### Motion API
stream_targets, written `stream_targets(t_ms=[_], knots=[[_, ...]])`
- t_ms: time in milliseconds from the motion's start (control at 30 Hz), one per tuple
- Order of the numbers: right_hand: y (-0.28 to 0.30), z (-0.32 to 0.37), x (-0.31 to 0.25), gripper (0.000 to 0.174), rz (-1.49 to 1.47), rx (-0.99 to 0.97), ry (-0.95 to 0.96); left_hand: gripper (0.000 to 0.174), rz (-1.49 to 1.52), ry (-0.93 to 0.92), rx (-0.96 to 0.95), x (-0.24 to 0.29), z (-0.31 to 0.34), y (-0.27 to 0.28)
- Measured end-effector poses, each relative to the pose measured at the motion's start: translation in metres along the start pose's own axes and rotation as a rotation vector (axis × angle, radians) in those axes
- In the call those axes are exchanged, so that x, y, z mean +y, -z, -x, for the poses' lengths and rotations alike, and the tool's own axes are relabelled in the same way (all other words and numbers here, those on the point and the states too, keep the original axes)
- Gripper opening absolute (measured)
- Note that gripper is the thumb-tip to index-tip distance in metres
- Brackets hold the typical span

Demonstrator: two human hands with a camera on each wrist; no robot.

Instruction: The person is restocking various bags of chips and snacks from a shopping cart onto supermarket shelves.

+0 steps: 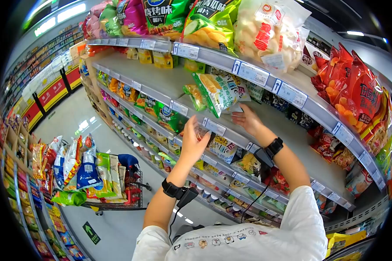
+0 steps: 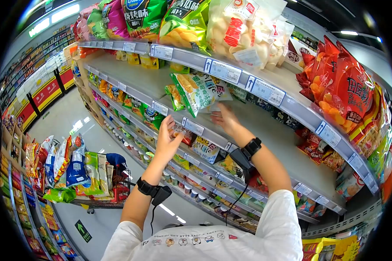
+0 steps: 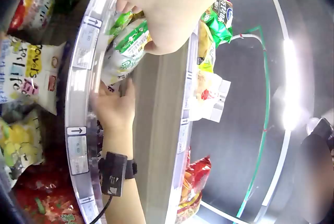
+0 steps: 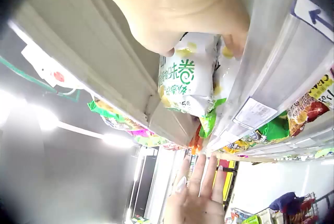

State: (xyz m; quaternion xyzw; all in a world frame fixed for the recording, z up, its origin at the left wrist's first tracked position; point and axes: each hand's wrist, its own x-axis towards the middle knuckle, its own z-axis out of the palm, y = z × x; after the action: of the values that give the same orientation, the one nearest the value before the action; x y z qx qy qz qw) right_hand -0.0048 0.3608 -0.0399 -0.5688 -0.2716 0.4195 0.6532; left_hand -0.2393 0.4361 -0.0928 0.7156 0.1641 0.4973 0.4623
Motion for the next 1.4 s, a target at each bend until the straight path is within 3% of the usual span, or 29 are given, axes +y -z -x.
stream_targets(t_ms=[100, 233, 367, 500, 667, 767, 833, 900, 933, 1033, 1200, 1400], knots=[[0.003, -0.009, -0.001, 0.067, -0.090, -0.019, -0.085, 0.071, 0.110, 0.098, 0.007, 0.003, -0.008, 0.000], [0.013, -0.023, -0.001, 0.072, -0.180, -0.135, -0.176, 0.082, 0.090, -0.058, 0.239, 0.007, -0.022, -0.019], [0.009, -0.017, -0.009, 0.076, -0.187, -0.137, -0.169, 0.088, 0.058, -0.077, 0.299, 0.013, -0.039, -0.046], [0.025, -0.014, -0.004, 0.083, -0.228, -0.177, -0.168, 0.089, 0.145, 0.056, 0.249, 0.016, -0.048, -0.071], [0.033, -0.018, 0.001, 0.091, -0.352, -0.195, -0.189, 0.088, 0.525, 0.122, 0.198, 0.010, -0.044, -0.106], [0.037, -0.022, 0.006, 0.088, -0.415, -0.191, -0.174, 0.085, 0.461, 0.225, 0.232, 0.034, -0.032, -0.120], [0.037, -0.024, 0.008, 0.081, -0.452, -0.237, -0.158, 0.082, 0.424, 0.201, 0.188, 0.039, -0.025, -0.128], [0.043, -0.025, 0.008, 0.078, -0.468, -0.305, -0.174, 0.075, 0.551, 0.231, 0.141, 0.057, -0.015, -0.133], [0.040, -0.021, 0.005, 0.067, -0.543, -0.258, -0.209, 0.074, 0.619, 0.270, 0.125, 0.058, -0.010, -0.135], [0.044, -0.017, 0.003, 0.054, -0.637, -0.383, -0.125, 0.069, 0.755, 0.344, 0.087, 0.054, 0.002, -0.142], [0.044, -0.021, 0.009, 0.046, -0.684, -0.359, -0.108, 0.067, 0.773, 0.469, 0.082, 0.036, 0.008, -0.142], [0.039, -0.001, 0.001, 0.040, -0.629, -0.401, -0.139, 0.068, 0.797, 0.419, 0.063, 0.019, 0.003, -0.132]])
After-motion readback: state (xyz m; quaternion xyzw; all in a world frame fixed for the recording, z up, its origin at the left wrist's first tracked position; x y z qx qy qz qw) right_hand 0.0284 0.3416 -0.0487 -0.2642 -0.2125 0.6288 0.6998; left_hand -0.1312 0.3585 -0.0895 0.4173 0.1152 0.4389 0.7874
